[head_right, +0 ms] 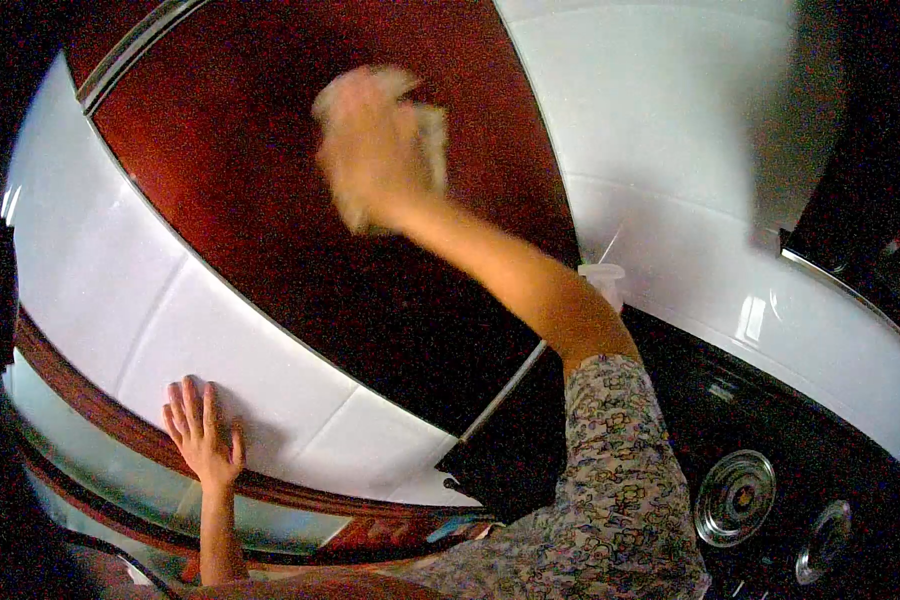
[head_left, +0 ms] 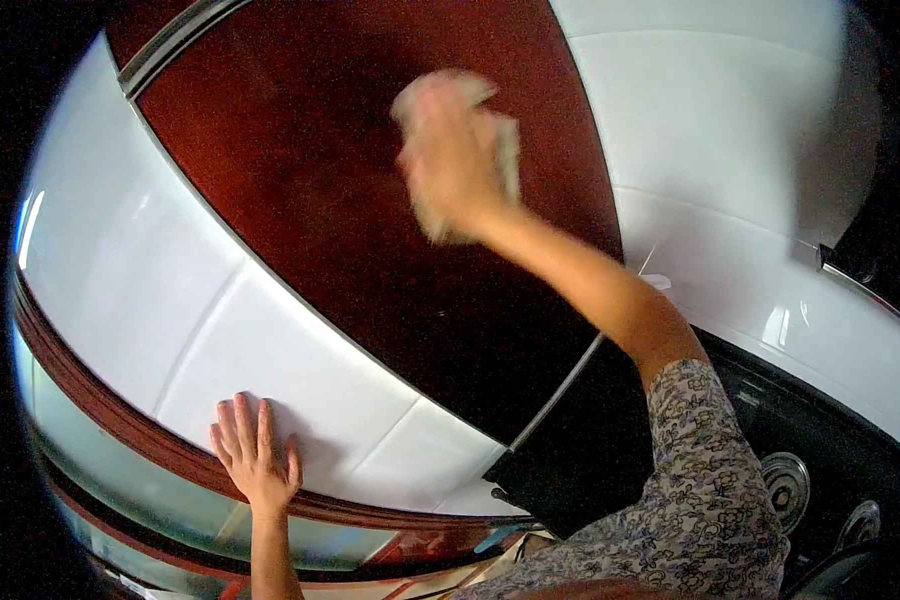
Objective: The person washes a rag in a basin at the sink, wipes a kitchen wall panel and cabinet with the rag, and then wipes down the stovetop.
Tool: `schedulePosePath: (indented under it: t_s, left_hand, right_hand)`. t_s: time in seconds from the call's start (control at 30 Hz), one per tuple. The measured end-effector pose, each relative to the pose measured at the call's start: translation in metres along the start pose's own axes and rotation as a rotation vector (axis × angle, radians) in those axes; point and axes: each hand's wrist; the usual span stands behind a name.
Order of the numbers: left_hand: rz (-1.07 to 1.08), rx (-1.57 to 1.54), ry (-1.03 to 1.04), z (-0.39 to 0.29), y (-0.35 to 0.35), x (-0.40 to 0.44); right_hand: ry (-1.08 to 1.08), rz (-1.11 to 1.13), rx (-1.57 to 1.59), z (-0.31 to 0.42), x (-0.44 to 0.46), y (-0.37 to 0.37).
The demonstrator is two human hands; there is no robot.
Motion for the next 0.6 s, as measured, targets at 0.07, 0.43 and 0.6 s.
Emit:
schedulePosePath:
  t_s: [0.07, 0.43, 0.6]
  left_hand:
    - [0.002, 0.006, 0.002, -0.001, -0.001, 0.000]
    - [0.019, 0.001, -0.016, 0.000, -0.003, 0.001]
    - [0.018, 0.008, -0.013, 0.001, -0.004, -0.002]
  right_hand:
    - [-0.400, 0.063, 0.146, 0.018, -0.034, 0.015]
    - [0.194, -0.060, -0.128, -0.038, 0.046, 0.013]
    - [-0.241, 0.429, -0.108, 0.036, 0.021, -0.028]
Point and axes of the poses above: each hand's wrist, its own x-axis towards the middle knuckle, its own y-axis out of the palm, z = x × y, and after that the axes turned 4 degrees about -z, right-handed
